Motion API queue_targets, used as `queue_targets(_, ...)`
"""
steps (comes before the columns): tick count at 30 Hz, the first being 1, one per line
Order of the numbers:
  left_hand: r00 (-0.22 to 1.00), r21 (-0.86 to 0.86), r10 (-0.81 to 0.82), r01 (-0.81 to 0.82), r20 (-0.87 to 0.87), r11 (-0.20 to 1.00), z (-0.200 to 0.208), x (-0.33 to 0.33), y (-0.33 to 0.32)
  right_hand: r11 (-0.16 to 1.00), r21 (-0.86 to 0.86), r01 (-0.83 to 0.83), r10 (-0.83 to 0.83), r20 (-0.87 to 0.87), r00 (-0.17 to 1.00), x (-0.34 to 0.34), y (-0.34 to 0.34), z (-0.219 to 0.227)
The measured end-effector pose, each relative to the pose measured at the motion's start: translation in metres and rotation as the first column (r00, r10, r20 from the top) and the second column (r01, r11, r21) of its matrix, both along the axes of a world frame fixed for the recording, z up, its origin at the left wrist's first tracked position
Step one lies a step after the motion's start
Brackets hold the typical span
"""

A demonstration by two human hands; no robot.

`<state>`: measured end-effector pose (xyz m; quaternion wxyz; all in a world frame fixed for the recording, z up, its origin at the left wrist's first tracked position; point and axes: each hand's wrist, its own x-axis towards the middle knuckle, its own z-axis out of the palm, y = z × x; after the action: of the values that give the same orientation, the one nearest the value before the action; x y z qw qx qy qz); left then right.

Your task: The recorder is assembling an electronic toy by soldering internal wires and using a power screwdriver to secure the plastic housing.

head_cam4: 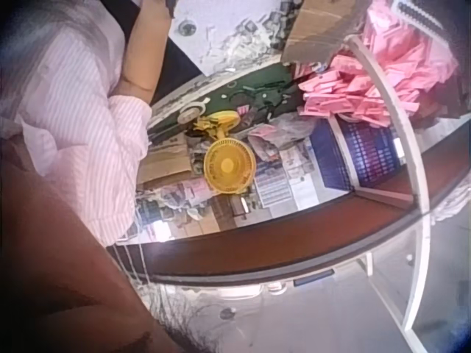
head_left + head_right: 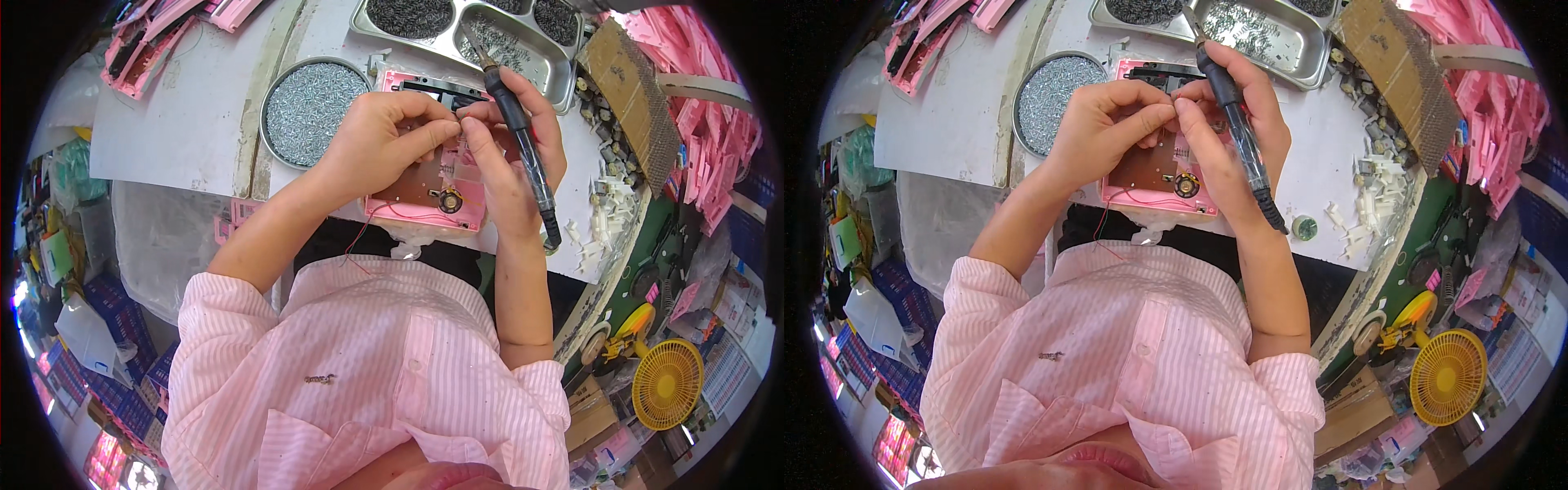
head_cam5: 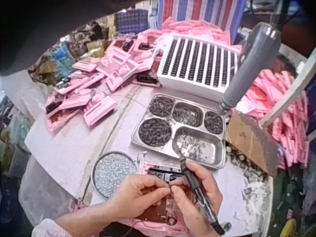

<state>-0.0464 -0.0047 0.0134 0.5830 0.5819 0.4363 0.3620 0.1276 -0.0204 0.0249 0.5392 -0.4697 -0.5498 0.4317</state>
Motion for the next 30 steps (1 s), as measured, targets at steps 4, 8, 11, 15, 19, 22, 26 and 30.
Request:
queue_targets(4,0.997,-0.058,-0.018,0.022,0.081,0.998,-0.001,-0.001,0.001,0.999,-0.043,-0.003,0.001,-0.047,0.999,0.000,-0.003,0.000)
queue_targets(8,0.996,-0.088,-0.022,0.030,0.088,0.996,-0.002,0.000,0.001,1.000,-0.018,0.000,0.000,-0.030,1.000,0.001,-0.004,-0.006)
queue_targets(11,0.997,-0.088,-0.043,0.049,0.069,0.995,-0.001,0.000,0.002,1.000,-0.012,-0.007,0.005,-0.105,0.994,-0.001,-0.004,-0.006)
queue_targets(15,0.995,-0.123,-0.050,0.061,0.088,0.991,-0.002,-0.002,0.005,0.999,-0.049,-0.023,0.019,-0.077,0.997,0.001,-0.003,-0.004)
queue_targets(19,0.993,-0.128,-0.033,0.047,0.114,0.991,-0.002,-0.001,0.004,1.000,-0.001,0.003,-0.003,-0.032,0.999,0.002,-0.004,-0.013)
queue_targets(22,0.993,-0.127,-0.042,0.055,0.107,0.990,0.000,-0.001,0.003,0.999,0.019,0.028,-0.026,-0.103,0.994,-0.002,-0.003,-0.010)
queue_targets(26,0.993,-0.130,-0.035,0.049,0.109,0.990,0.000,-0.001,0.003,0.999,-0.033,0.005,-0.006,-0.043,0.999,0.000,-0.003,-0.008)
queue_targets(30,0.993,-0.148,-0.043,0.059,0.109,0.987,0.001,-0.001,0.003,0.999,0.012,0.034,-0.033,-0.095,0.995,-0.003,-0.004,-0.010)
